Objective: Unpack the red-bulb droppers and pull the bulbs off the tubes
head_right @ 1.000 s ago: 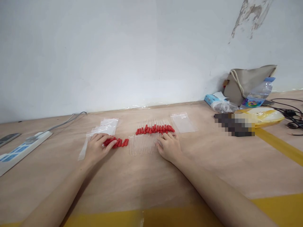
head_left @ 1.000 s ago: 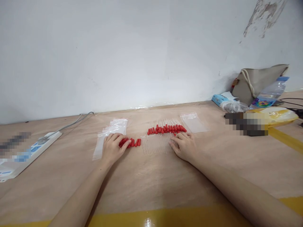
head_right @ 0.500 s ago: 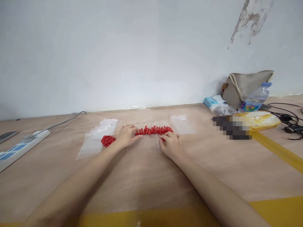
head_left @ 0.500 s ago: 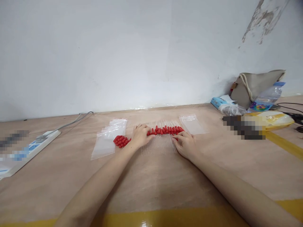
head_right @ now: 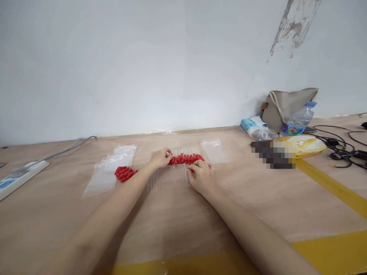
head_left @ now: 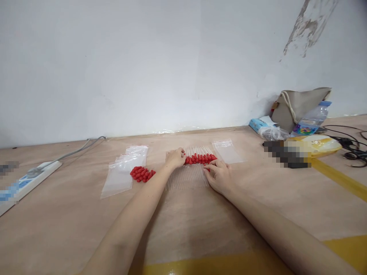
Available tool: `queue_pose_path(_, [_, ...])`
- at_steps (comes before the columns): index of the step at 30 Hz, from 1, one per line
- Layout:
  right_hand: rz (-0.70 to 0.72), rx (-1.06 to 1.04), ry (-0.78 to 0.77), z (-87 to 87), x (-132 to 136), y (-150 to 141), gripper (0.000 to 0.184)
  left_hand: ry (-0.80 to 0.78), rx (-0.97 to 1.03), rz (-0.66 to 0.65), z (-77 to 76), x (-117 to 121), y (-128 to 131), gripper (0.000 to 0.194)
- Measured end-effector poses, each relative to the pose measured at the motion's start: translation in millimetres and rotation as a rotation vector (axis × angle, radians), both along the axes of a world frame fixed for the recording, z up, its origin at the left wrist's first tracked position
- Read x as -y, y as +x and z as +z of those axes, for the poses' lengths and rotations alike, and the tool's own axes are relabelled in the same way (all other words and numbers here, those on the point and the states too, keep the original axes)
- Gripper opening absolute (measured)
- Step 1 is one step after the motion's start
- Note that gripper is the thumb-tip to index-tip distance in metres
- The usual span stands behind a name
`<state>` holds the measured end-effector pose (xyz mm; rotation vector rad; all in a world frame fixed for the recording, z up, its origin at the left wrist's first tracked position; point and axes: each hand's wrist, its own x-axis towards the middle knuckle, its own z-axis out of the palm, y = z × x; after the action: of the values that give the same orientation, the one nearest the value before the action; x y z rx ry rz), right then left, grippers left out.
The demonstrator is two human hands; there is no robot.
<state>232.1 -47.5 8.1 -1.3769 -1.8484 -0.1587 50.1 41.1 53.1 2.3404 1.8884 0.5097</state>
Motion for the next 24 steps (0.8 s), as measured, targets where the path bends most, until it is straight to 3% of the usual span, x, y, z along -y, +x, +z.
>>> queue_pose_path(6, [0.005, -0.047, 0.030, -3.8, -3, 0, 0.017, 0.057, 0.080, 0.035, 2.5, 18, -15, 0.025])
queue_pose_path(10, [0.055, -0.127, 0.162, -3.8, -4, -2, 0.032, 0.164, 0.188, -0.136, -4.8, 60, -46, 0.027])
queue_pose_path(14, [0.187, -0.011, 0.238, 6.2, 4, -8, 0.051, 0.303, 0.268, -0.308, -24.8, 104, -75, 0.021])
queue_pose_path(19, [0.415, 0.236, 0.180, 21.6, 16, -14, 0.037, 0.363, 0.280, -0.424, -39.3, 127, -83, 0.018])
queue_pose_path(24, [0.467, 0.264, 0.172, 16.1, 27, -19, 0.027, 0.416, 0.284, -0.483, -38.3, 134, -75, 0.018])
